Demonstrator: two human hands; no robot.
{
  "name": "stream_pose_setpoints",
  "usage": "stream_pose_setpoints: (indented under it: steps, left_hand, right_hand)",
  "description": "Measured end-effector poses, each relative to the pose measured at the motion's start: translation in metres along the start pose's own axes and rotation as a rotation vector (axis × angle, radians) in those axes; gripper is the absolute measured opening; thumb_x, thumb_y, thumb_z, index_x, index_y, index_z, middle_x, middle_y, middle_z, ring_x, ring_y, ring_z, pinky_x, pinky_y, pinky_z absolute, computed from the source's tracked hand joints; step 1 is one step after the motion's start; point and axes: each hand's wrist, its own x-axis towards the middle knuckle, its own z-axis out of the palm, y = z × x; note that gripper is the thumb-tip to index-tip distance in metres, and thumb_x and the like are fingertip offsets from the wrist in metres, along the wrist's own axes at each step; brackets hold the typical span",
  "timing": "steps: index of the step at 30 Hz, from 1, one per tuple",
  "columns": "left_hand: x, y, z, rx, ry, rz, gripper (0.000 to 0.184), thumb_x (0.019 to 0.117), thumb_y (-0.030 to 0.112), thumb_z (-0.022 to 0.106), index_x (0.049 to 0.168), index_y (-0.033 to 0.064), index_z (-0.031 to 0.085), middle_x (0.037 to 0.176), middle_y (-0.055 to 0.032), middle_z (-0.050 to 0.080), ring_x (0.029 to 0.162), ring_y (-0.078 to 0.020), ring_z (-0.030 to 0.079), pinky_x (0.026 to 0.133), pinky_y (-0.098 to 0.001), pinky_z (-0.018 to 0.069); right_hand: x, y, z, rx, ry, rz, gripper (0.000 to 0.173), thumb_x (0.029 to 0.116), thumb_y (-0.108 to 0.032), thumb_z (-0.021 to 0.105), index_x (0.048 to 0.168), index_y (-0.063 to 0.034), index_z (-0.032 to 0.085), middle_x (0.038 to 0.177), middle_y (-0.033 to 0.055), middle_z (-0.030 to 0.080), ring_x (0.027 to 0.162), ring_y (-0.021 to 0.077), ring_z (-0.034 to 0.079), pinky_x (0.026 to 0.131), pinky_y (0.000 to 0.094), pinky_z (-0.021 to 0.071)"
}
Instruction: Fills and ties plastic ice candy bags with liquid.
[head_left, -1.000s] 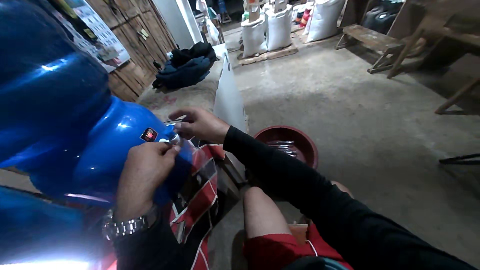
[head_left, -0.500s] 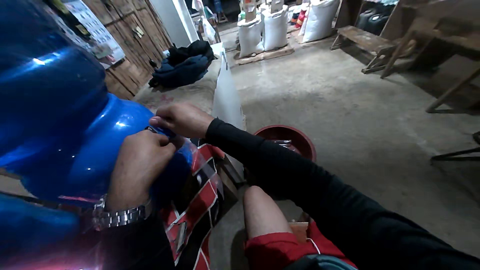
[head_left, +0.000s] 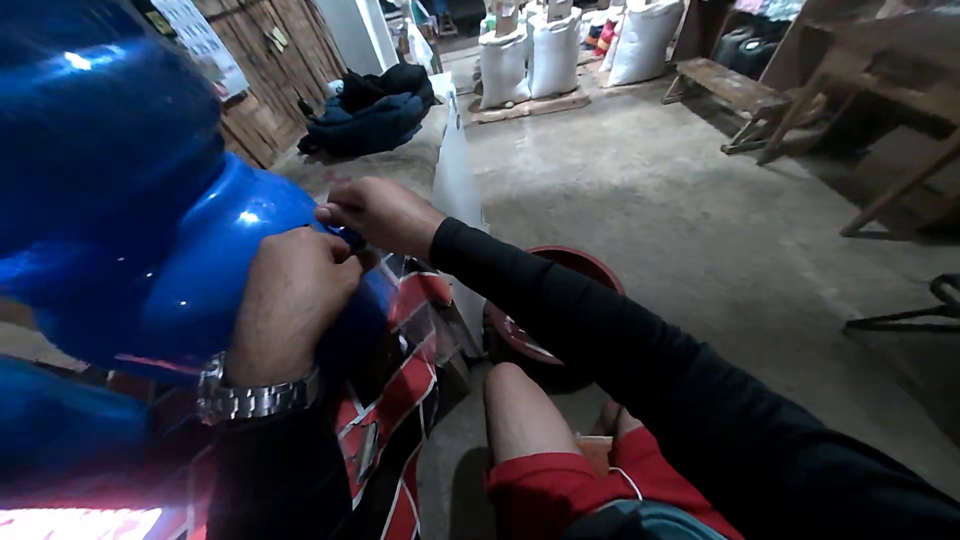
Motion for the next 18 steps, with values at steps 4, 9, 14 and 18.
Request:
stream_pose_setpoints:
  steps: [4,9,14,18]
  left_hand:
    - [0.005,0.009,-0.003,0.025,-0.010,-0.036,0.027,0.0957,0.026,0.070,0.077,0.0071,0.072,0.081,-0.0168,0.068,0.080,-0.0374,0.067,0.070,-0.0638,0.0512]
    - [0.009,0.006,-0.001,0.005,-0.012,-0.009,0.027,0.0962,0.030,0.070,0.083,0.0070,0.074,0.088,-0.0147,0.071,0.087,-0.0331,0.068,0.077,-0.0594,0.0546]
    - [0.012,0.004,0.001,0.025,-0.040,-0.004,0.037,0.0968,0.040,0.069,0.075,0.0098,0.070,0.078,-0.0107,0.066,0.079,-0.0294,0.066,0.070,-0.0555,0.0532]
    - [0.012,0.007,-0.002,0.037,-0.068,-0.016,0.036,0.0975,0.038,0.069,0.077,0.0091,0.070,0.080,-0.0114,0.067,0.081,-0.0302,0.066,0.071,-0.0551,0.0533]
  right_hand:
    - [-0.006,-0.002,0.003,0.052,0.021,0.054,0.036,0.1101,-0.033,0.048,0.105,-0.0065,0.072,0.090,0.0077,0.070,0.083,0.0196,0.068,0.079,0.0451,0.0567]
    - [-0.025,0.019,0.020,0.359,0.209,0.165,0.040,0.1106,-0.035,0.045,0.133,-0.0078,0.064,0.106,0.0097,0.072,0.084,0.0174,0.071,0.077,0.0396,0.0620]
    - [-0.119,0.084,0.079,0.515,0.386,0.518,0.050,0.1101,-0.050,0.037,0.134,-0.0135,0.061,0.110,0.0102,0.071,0.084,0.0232,0.072,0.071,0.0433,0.0613]
    - [-0.231,0.182,0.183,0.156,0.051,0.954,0.058,0.1068,-0.052,0.044,0.138,-0.0055,0.061,0.128,0.0234,0.066,0.120,0.0388,0.064,0.104,0.0609,0.0494]
